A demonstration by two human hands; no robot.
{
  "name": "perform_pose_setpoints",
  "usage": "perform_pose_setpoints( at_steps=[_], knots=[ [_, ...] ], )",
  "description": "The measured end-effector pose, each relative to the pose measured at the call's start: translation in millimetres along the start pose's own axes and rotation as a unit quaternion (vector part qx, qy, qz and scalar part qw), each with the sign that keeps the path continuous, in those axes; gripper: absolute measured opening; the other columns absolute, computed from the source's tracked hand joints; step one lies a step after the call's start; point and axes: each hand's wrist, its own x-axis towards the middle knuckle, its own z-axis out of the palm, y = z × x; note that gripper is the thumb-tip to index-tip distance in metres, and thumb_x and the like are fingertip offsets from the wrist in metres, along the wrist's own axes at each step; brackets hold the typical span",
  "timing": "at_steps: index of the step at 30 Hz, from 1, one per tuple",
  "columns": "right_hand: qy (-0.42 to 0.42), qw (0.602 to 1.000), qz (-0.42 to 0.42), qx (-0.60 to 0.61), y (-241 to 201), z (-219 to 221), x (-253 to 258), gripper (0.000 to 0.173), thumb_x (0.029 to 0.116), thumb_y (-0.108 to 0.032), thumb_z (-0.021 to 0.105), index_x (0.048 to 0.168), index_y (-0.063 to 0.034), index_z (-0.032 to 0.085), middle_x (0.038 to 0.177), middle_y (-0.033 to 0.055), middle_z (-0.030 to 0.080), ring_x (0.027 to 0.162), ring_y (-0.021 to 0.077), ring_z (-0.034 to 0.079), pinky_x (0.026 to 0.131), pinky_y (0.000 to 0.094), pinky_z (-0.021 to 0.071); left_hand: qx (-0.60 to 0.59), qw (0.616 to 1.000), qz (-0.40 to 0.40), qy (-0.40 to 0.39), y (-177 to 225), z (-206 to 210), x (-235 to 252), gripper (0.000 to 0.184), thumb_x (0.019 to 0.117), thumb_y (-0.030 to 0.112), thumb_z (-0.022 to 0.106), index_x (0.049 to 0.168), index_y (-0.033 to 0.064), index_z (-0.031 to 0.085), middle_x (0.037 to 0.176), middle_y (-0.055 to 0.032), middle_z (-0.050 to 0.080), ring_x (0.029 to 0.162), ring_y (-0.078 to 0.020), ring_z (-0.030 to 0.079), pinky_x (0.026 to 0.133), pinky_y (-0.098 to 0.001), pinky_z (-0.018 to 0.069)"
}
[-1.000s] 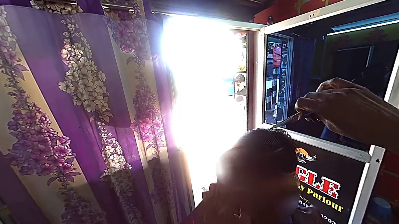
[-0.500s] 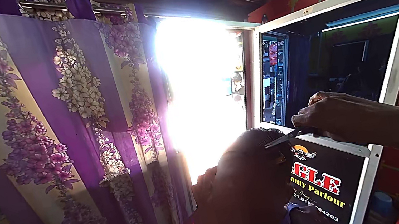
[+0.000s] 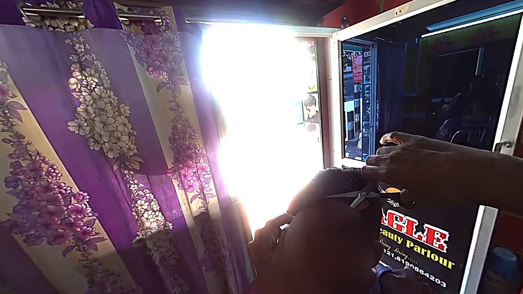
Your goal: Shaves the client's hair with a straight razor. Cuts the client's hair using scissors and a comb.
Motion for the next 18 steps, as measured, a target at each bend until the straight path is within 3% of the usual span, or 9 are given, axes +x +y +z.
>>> perform_pose_setpoints(
  at_steps=[2,7,9,10,12,13,15,18],
  knots=[
    [0.015,1.000,-0.007,0.003,0,2,0,0.031,0.0942,-0.005,0.069,0.125,-0.0022,0.068,0.113,0.0131,0.070,0.110,0.0299,0.064,0.109,0.0477,0.0365,0.003,1.000,0.004,0.009,0,0,1,0.024,0.0889,0.041,0.073,0.107,0.0270,0.080,0.106,0.0072,0.071,0.097,-0.0110,0.062,0.085,-0.0389,0.0445],
    [0.010,0.999,0.047,-0.019,-21,-16,-16,0.022,0.1041,0.003,0.049,0.113,0.0030,0.069,0.101,0.0147,0.071,0.103,0.0275,0.067,0.105,0.0401,0.0408,0.008,1.000,0.010,0.013,0,-3,4,0.023,0.0879,0.040,0.074,0.106,0.0264,0.081,0.105,0.0073,0.072,0.096,-0.0102,0.062,0.084,-0.0377,0.0451],
    [0.033,0.998,0.042,-0.023,-13,-10,-15,0.018,0.1024,-0.001,0.056,0.112,0.0004,0.070,0.100,0.0130,0.071,0.102,0.0268,0.067,0.107,0.0432,0.0401,0.007,1.000,0.011,0.010,0,-3,4,0.023,0.0879,0.040,0.074,0.106,0.0264,0.081,0.104,0.0077,0.071,0.096,-0.0100,0.062,0.084,-0.0377,0.0450],
    [0.079,0.996,0.011,-0.028,4,7,-7,0.016,0.0968,-0.005,0.067,0.112,-0.0044,0.072,0.099,0.0094,0.072,0.099,0.0255,0.068,0.107,0.0472,0.0406,0.006,1.000,0.010,0.007,-1,-3,4,0.023,0.0879,0.040,0.075,0.106,0.0267,0.081,0.104,0.0078,0.071,0.096,-0.0099,0.062,0.084,-0.0380,0.0451],
    [0.135,0.988,-0.035,-0.065,39,46,16,0.042,0.0802,-0.025,0.084,0.119,-0.0189,0.070,0.107,-0.0007,0.071,0.103,0.0205,0.067,0.109,0.0537,0.0413,0.000,1.000,0.007,-0.001,-1,-3,4,0.024,0.0878,0.038,0.075,0.107,0.0263,0.081,0.104,0.0075,0.071,0.097,-0.0109,0.062,0.086,-0.0397,0.0454],
    [0.124,0.989,-0.036,-0.067,42,51,21,0.049,0.0788,-0.029,0.086,0.123,-0.0202,0.068,0.111,-0.0009,0.070,0.107,0.0213,0.066,0.111,0.0557,0.0382,-0.003,1.000,0.005,-0.003,-2,-3,4,0.024,0.0877,0.038,0.075,0.108,0.0264,0.081,0.104,0.0075,0.071,0.097,-0.0111,0.062,0.086,-0.0399,0.0454],
    [0.141,0.986,-0.046,-0.071,40,59,26,0.038,0.0822,-0.022,0.083,0.118,-0.0195,0.070,0.103,-0.0013,0.071,0.101,0.0202,0.068,0.110,0.0528,0.0403,-0.002,1.000,0.007,0.000,-2,-3,4,0.024,0.0874,0.039,0.075,0.108,0.0269,0.081,0.104,0.0078,0.071,0.096,-0.0109,0.062,0.085,-0.0397,0.0452],
    [0.221,0.970,-0.047,-0.093,42,66,26,0.018,0.0879,-0.004,0.075,0.100,-0.0178,0.072,0.082,-0.0021,0.069,0.079,0.0163,0.068,0.094,0.0410,0.0507,-0.011,1.000,-0.006,0.010,-3,-5,4,0.024,0.0875,0.037,0.075,0.107,0.0245,0.081,0.107,0.0067,0.071,0.099,-0.0113,0.063,0.087,-0.0394,0.0468]
  ],
)
